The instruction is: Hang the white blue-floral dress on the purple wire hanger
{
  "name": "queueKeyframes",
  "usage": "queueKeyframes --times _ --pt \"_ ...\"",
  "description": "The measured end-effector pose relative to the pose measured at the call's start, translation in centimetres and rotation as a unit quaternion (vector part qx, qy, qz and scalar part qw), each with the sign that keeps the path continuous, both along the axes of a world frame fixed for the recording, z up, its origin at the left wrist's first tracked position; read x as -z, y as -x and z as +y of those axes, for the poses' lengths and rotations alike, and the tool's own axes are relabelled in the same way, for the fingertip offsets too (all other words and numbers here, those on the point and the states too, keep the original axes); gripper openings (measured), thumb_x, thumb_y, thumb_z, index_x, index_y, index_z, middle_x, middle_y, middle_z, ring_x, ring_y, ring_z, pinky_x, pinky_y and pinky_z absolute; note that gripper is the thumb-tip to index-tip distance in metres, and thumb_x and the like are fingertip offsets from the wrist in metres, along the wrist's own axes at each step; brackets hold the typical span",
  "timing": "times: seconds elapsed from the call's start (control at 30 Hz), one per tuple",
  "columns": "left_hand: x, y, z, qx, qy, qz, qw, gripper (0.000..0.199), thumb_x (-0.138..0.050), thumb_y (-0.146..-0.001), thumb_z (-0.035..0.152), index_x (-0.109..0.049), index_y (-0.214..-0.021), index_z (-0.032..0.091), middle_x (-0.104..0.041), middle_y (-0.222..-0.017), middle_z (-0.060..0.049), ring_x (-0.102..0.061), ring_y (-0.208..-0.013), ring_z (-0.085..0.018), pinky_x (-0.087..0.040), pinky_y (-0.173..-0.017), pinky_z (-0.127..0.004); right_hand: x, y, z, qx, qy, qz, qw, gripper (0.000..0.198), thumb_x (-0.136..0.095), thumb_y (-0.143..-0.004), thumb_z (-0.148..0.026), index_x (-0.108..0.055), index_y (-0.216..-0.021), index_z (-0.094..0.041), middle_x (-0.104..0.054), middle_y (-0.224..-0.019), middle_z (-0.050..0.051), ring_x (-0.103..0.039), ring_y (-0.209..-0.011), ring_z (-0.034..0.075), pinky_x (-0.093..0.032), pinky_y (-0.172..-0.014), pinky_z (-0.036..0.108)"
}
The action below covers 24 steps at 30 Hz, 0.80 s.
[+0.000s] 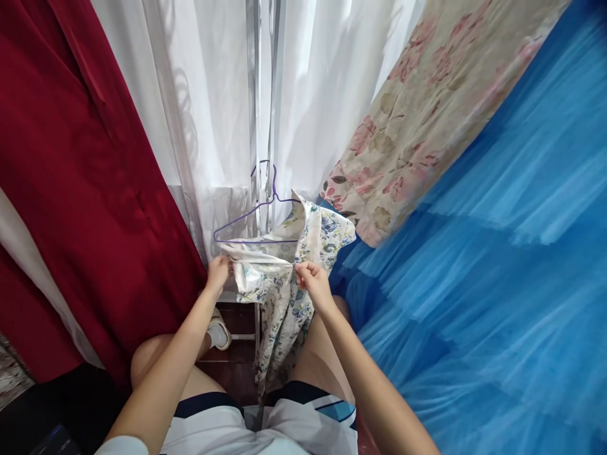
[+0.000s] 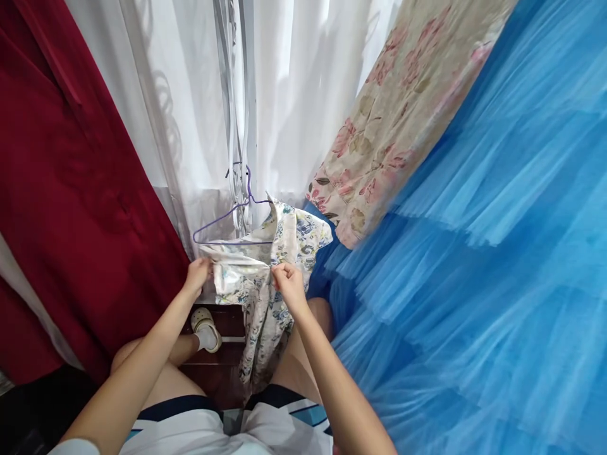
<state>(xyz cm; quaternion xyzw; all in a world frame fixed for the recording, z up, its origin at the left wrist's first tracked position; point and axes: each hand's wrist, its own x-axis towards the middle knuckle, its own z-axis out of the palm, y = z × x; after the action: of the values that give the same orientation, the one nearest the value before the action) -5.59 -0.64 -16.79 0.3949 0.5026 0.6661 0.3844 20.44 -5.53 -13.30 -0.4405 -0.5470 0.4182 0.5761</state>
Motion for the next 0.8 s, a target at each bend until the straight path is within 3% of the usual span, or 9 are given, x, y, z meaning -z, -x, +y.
queueKeyframes --times 0.1,0.2,0.37,0.43,0.5,0.57,0.63,0.7,0.8 --pt "0.2 -1.5 -1.0 0.091 0.007 0.067 0.994 0.018 -0.070 -0.067 0.029 -0.058 -0.064 0.016 -0.062 -0.057 -0.003 -0.060 -0.056 -0.017 -0.046 -0.055 -0.027 1.6 -2.6 0.4 0.050 0.017 -0.014 0.998 0.032 -0.057 -0.079 -0.045 -0.048 -0.058 -0.022 -0.048 -0.046 -0.004 -0.036 -0.041 0.011 -0.028 -0.043 0.026" --pt "-0.9 -2.8 -1.9 0.138 -0.034 0.107 0.984 0.020 -0.067 -0.073 0.036 -0.063 -0.073 0.016 -0.068 -0.073 -0.006 -0.065 -0.073 -0.021 -0.051 -0.067 -0.030 3.5 -4.8 0.5 0.067 0.052 -0.055 0.995 0.032 -0.055 -0.078 -0.040 -0.046 -0.052 -0.023 -0.046 -0.041 -0.004 -0.034 -0.039 0.011 -0.027 -0.042 0.026" --pt "-4.4 -5.9 -4.1 0.180 -0.134 0.138 0.965 0.027 -0.060 -0.085 0.041 -0.066 -0.096 0.017 -0.068 -0.102 -0.007 -0.064 -0.099 -0.021 -0.048 -0.091 -0.031 5.8 -4.8 -0.6 -0.008 0.119 -0.167 0.979 0.024 -0.069 -0.062 -0.021 -0.053 -0.045 -0.019 -0.049 -0.036 -0.003 -0.041 -0.037 0.012 -0.032 -0.043 0.025" --pt "-5.5 -7.3 -5.4 0.207 -0.167 0.176 0.948 0.026 -0.059 -0.088 0.039 -0.067 -0.099 0.017 -0.069 -0.102 -0.007 -0.064 -0.097 -0.021 -0.048 -0.090 -0.031 5.3 -3.8 -1.4 -0.026 0.110 -0.194 0.974 0.013 -0.075 -0.054 -0.016 -0.062 -0.055 -0.017 -0.060 -0.048 -0.001 -0.051 -0.048 0.014 -0.039 -0.050 0.025" --pt "-6.1 -8.5 -6.7 0.225 -0.188 0.223 0.930 0.024 -0.054 -0.092 0.037 -0.066 -0.099 0.018 -0.068 -0.098 -0.007 -0.063 -0.094 -0.020 -0.048 -0.088 -0.031 4.0 -2.5 -2.3 -0.059 0.071 -0.201 0.975 0.029 -0.082 -0.050 -0.017 -0.071 -0.077 -0.017 -0.071 -0.075 0.002 -0.059 -0.069 0.018 -0.045 -0.064 0.027" --pt "-6.4 -9.2 -7.8 0.230 -0.198 0.265 0.915 0.024 -0.050 -0.095 0.035 -0.067 -0.096 0.018 -0.066 -0.096 -0.006 -0.062 -0.094 -0.020 -0.047 -0.089 -0.032 2.3 -1.0 -3.2 -0.152 0.038 -0.179 0.971 0.039 -0.084 -0.056 -0.025 -0.071 -0.092 -0.019 -0.072 -0.095 0.003 -0.060 -0.085 0.021 -0.046 -0.075 0.029" --pt "-6.6 -9.2 -8.4 0.223 -0.208 0.290 0.907 0.024 -0.050 -0.095 0.035 -0.067 -0.093 0.018 -0.062 -0.102 -0.008 -0.059 -0.100 -0.020 -0.044 -0.094 -0.033 1.0 0.4 -3.9 -0.256 0.053 -0.126 0.957 0.026 -0.077 -0.071 -0.036 -0.070 -0.088 -0.018 -0.070 -0.089 0.002 -0.059 -0.081 0.020 -0.046 -0.074 0.030" --pt "-6.5 -8.5 -8.8 0.255 -0.196 0.285 0.903 0.024 -0.051 -0.095 0.038 -0.066 -0.099 0.019 -0.059 -0.111 -0.008 -0.056 -0.107 -0.021 -0.041 -0.100 -0.034 0.0 1.3 -4.5 -0.294 0.111 -0.053 0.948 0.025 -0.070 -0.079 -0.041 -0.068 -0.082 -0.017 -0.066 -0.076 0.000 -0.058 -0.072 0.017 -0.046 -0.069 0.029" --pt "-5.3 -6.5 -9.6 0.421 -0.111 0.239 0.868 0.037 -0.049 -0.096 0.046 -0.058 -0.121 0.020 -0.060 -0.116 -0.008 -0.055 -0.110 -0.022 -0.042 -0.100 -0.035 -1.3 1.4 -5.4 -0.289 0.173 0.060 0.940 0.027 -0.074 -0.078 -0.039 -0.068 -0.091 -0.017 -0.068 -0.078 0.001 -0.061 -0.073 0.017 -0.049 -0.072 0.029"
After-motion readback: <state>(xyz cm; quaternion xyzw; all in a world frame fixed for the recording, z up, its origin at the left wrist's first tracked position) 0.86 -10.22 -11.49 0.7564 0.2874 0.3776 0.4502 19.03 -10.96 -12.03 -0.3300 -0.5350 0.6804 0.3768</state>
